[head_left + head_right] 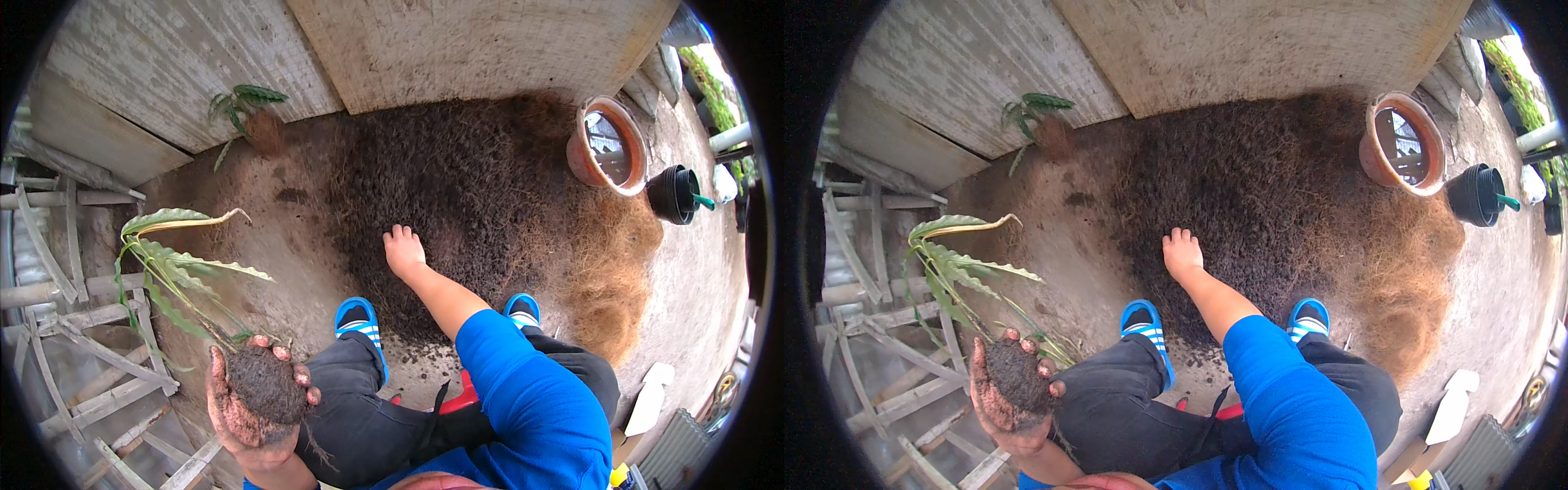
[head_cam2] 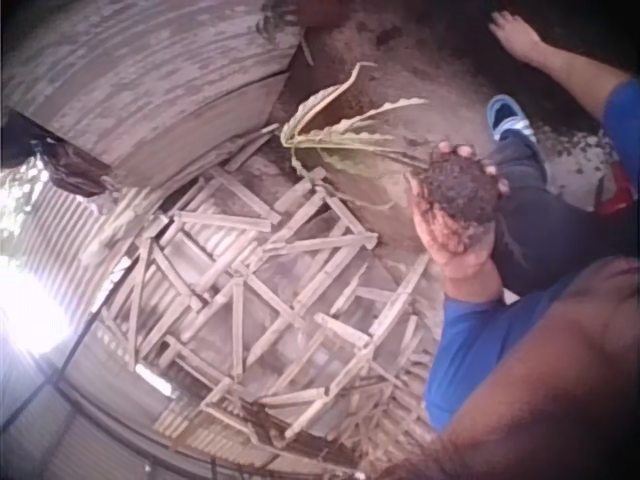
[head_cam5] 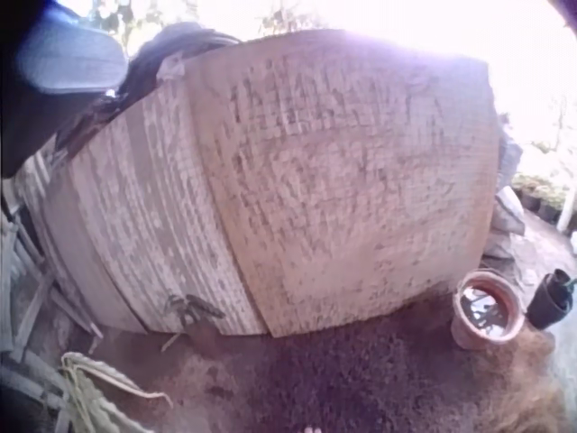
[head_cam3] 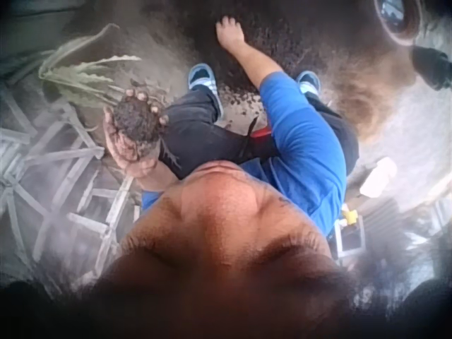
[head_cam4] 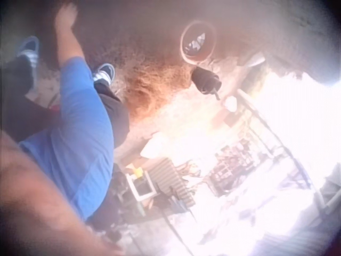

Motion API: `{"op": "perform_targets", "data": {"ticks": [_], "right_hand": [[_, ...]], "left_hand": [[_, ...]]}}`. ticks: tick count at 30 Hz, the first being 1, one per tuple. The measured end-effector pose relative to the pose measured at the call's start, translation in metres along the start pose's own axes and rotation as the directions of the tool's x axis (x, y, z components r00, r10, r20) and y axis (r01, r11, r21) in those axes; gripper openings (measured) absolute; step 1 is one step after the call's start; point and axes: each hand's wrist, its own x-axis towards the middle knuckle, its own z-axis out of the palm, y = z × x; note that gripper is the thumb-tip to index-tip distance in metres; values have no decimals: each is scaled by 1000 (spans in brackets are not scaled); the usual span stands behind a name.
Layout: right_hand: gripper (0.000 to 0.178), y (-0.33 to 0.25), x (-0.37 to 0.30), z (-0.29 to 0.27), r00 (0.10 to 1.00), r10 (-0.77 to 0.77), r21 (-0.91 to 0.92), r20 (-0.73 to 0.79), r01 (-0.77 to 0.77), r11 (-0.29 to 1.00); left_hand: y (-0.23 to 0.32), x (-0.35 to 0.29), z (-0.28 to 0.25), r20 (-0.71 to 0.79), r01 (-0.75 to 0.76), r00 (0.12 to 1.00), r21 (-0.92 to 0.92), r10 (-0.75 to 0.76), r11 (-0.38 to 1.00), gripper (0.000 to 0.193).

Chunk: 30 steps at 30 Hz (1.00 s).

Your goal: The person sits on the ground and packs soil around the root ball of a small plant by hand. They repeatedly add soil and press it firmly to form a compact root ball, occasionally lifting the plant to inspect the shape.

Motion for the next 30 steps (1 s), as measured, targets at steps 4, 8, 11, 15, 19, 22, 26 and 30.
{"op": "perform_targets", "data": {"ticks": [4,8,11,15,19,22,26,30], "right_hand": [[18,4,-4,-1,999,-50,21,-14,50,999],[21,19,-3,-10,999,33,268,2,-32,963],[22,35,-4,-33,962,236,628,135,-267,731],[17,37,-13,-76,823,253,846,508,-424,-322],[18,34,-22,-132,870,170,808,464,-337,-483],[16,32,-30,-172,933,121,857,339,-253,-449],[12,18,-62,-244,968,147,935,205,-149,-323],[14,5,-93,-291,981,121,958,148,-112,-265]], "left_hand": [[-1,-2,1,17,-18,1000,19,17,1000,43],[-1,-5,-1,63,3,998,-23,-1,1000,44],[-4,-5,-4,95,29,995,-70,-23,997,48],[-7,-6,-3,200,57,979,-62,-44,996,42],[-9,-4,-8,312,85,949,-97,-51,992,41],[-13,9,-11,408,97,912,-96,-50,991,42],[-21,22,-4,337,97,939,-73,-67,993,43],[-37,26,8,359,125,927,-25,-108,992,47]]}}
